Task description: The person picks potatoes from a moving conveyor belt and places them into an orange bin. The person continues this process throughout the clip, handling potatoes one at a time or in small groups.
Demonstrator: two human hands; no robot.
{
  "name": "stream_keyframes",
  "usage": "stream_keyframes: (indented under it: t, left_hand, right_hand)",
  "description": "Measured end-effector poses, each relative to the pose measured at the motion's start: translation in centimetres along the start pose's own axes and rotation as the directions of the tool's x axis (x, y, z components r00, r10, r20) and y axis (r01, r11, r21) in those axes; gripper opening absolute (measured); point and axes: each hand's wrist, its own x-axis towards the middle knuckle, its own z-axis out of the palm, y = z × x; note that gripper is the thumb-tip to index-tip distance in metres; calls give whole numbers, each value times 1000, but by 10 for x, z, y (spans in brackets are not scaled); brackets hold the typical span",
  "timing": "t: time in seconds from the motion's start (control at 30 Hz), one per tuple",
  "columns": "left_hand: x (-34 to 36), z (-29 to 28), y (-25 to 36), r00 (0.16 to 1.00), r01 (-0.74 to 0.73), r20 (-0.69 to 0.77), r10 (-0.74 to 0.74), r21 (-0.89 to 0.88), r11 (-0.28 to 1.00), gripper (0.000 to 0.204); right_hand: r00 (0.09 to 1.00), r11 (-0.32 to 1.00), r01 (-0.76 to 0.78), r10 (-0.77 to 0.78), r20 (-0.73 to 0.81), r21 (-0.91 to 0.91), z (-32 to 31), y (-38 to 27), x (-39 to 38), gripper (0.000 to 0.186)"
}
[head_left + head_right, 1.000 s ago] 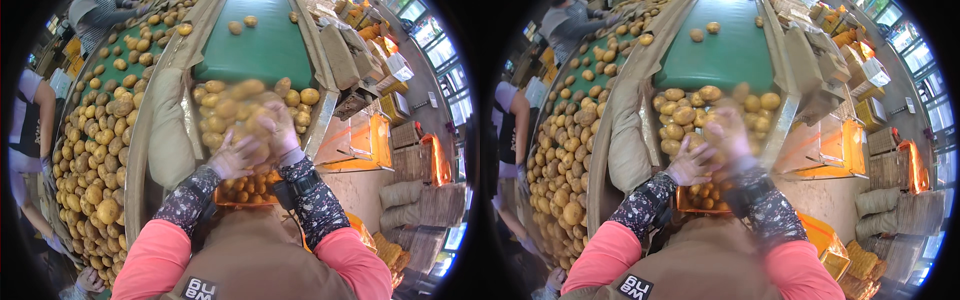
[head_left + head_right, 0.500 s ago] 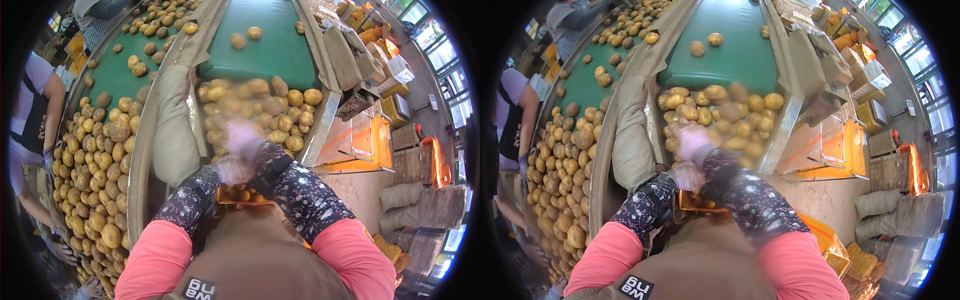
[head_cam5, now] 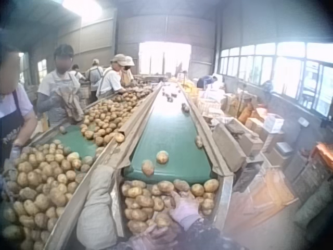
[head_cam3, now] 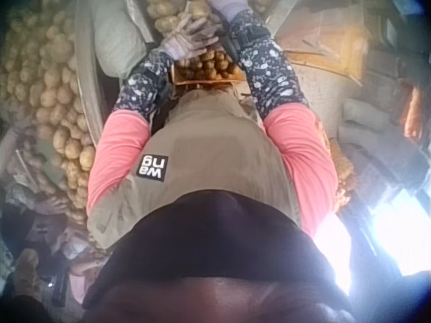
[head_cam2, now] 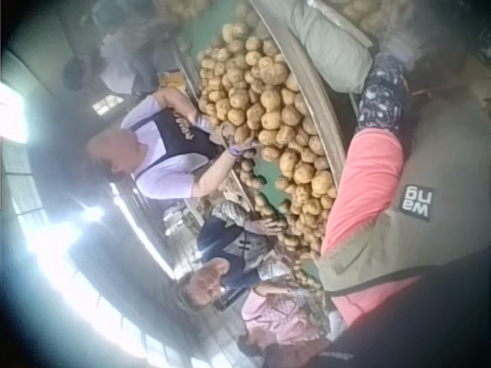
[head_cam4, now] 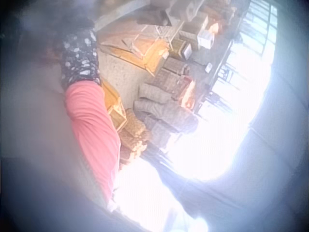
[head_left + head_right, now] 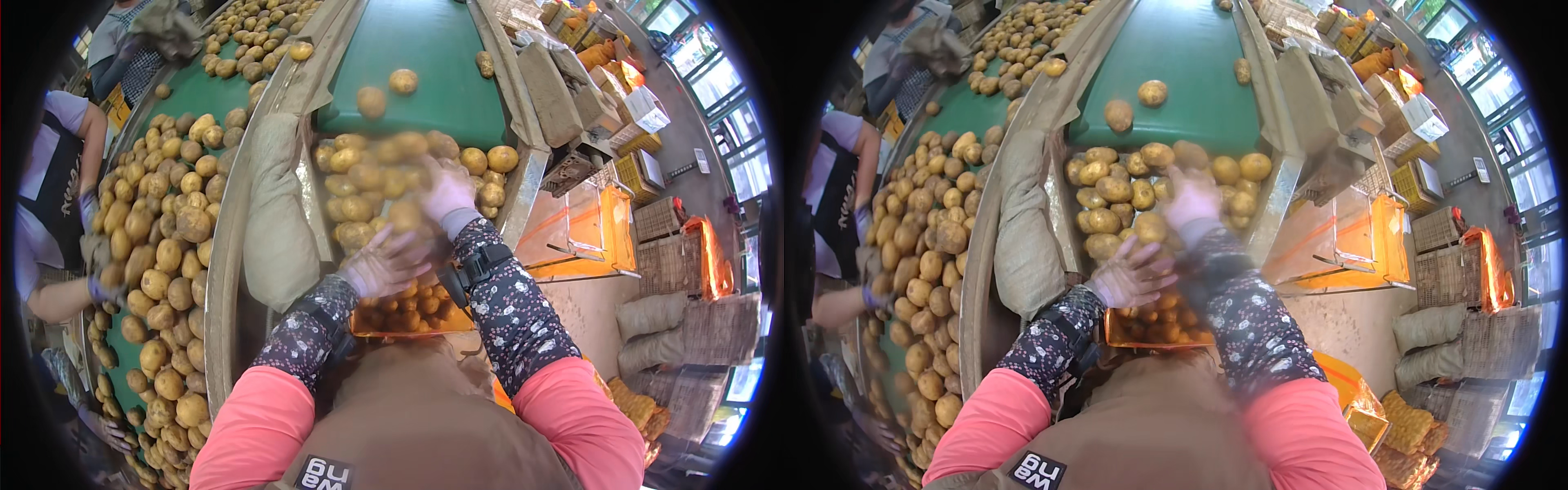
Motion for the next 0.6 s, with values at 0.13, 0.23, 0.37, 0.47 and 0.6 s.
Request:
stream_keyframes:
  t: [0.13,0.23,0.37,0.47,0.6]
  left_hand:
    - [4,-10,1,996,76,-43,-79,-74,994,57]
    - [8,-16,0,995,102,-4,-102,-48,994,54]
    - [12,-18,0,996,84,-4,-84,-36,996,52]
    - [12,-23,0,996,86,24,-85,-43,995,53]
    - [12,-26,-2,998,53,39,-48,-143,988,53]
  right_hand:
    - [996,983,87,-90,7,163,-10,8,-1,56]
    - [998,823,51,-66,7,566,-22,9,-8,57]
    - [990,548,-127,24,136,827,-33,6,-27,55]
    - [975,219,-214,-18,223,952,-34,4,-35,56]
    - [958,-311,-285,-113,262,907,-31,1,-43,59]
